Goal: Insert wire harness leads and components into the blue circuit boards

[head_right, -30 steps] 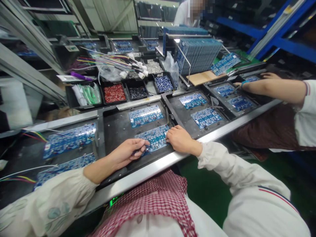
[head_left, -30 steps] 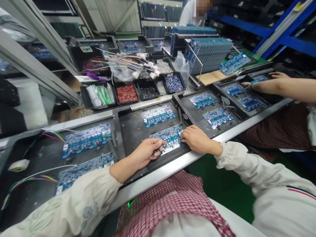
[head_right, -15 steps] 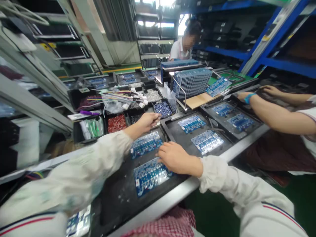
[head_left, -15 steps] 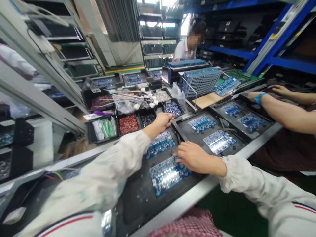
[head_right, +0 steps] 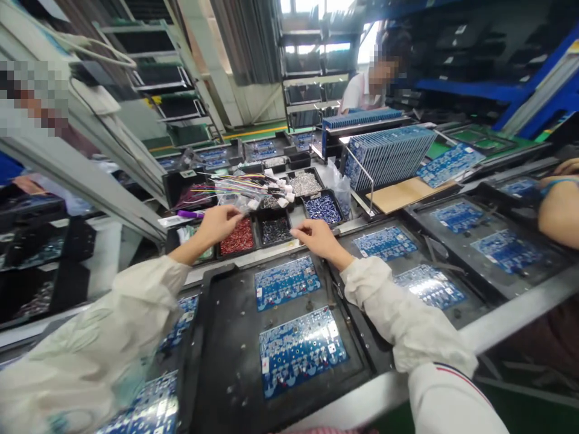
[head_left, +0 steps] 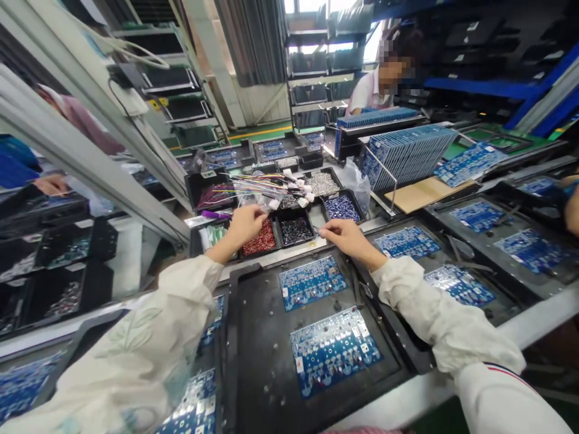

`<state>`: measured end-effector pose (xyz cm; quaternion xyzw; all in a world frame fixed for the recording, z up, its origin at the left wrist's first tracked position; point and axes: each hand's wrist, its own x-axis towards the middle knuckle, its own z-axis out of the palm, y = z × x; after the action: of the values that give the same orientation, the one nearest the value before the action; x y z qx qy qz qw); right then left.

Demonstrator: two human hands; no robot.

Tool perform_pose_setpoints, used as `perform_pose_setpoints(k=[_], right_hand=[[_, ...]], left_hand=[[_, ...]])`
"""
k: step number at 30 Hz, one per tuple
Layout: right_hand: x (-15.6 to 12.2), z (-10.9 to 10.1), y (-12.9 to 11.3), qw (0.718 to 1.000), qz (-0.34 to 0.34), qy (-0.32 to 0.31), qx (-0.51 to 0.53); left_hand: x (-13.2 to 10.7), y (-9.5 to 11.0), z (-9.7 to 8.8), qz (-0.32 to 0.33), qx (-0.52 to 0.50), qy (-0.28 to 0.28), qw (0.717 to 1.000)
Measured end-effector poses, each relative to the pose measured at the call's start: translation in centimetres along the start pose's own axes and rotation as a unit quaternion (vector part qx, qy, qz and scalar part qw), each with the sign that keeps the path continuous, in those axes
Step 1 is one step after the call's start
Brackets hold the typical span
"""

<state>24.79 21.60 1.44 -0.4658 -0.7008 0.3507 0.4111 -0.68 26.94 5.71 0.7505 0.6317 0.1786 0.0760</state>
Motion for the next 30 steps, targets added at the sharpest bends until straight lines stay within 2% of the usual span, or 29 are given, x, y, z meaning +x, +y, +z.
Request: perform_pose_setpoints(k=[2, 4, 6, 9, 12, 17, 26, 30], right_hand=[[-0.4, 0.1, -0.7, 0.998, 0.018, 0.001, 0.052], [-0.8, 0.0, -1.3, 0.996, 0.033, 0.005, 0.085], [-1.0, 0.0, -1.6, 0.993, 0.044, 0.01, 0.11], [-0.9, 0.4, -1.6, 0.989, 0.051, 0.016, 0.141], [-0.8, 1.2, -1.6, 0.985, 0.06, 0.012, 0.159], [-0.8, 2.1, -1.8, 0.981, 0.074, 0.005, 0.177], [-1.0, 3.0, -2.3, 0.978, 0.08, -0.005, 0.192], [-1.0, 3.2, -2.4, 0.975, 0.089, -0.005, 0.202]], left_hand=[[-0.5, 0.3, 1.5, 0.036, 0.006, -0.044, 0.998], [-0.3, 1.9, 3.5, 0.058, 0.02, -0.102, 0.993], [0.6, 3.7, 5.6, 0.05, 0.039, -0.153, 0.986], [2.4, 5.3, 7.9, 0.023, 0.052, -0.187, 0.981], [3.6, 5.3, 8.8, 0.026, 0.049, -0.208, 0.977], [3.8, 4.3, 8.7, 0.051, 0.034, -0.214, 0.975], [1.2, 3.5, 7.3, 0.132, 0.027, -0.135, 0.982], [2.5, 3.0, 5.3, 0.147, 0.031, -0.069, 0.986]])
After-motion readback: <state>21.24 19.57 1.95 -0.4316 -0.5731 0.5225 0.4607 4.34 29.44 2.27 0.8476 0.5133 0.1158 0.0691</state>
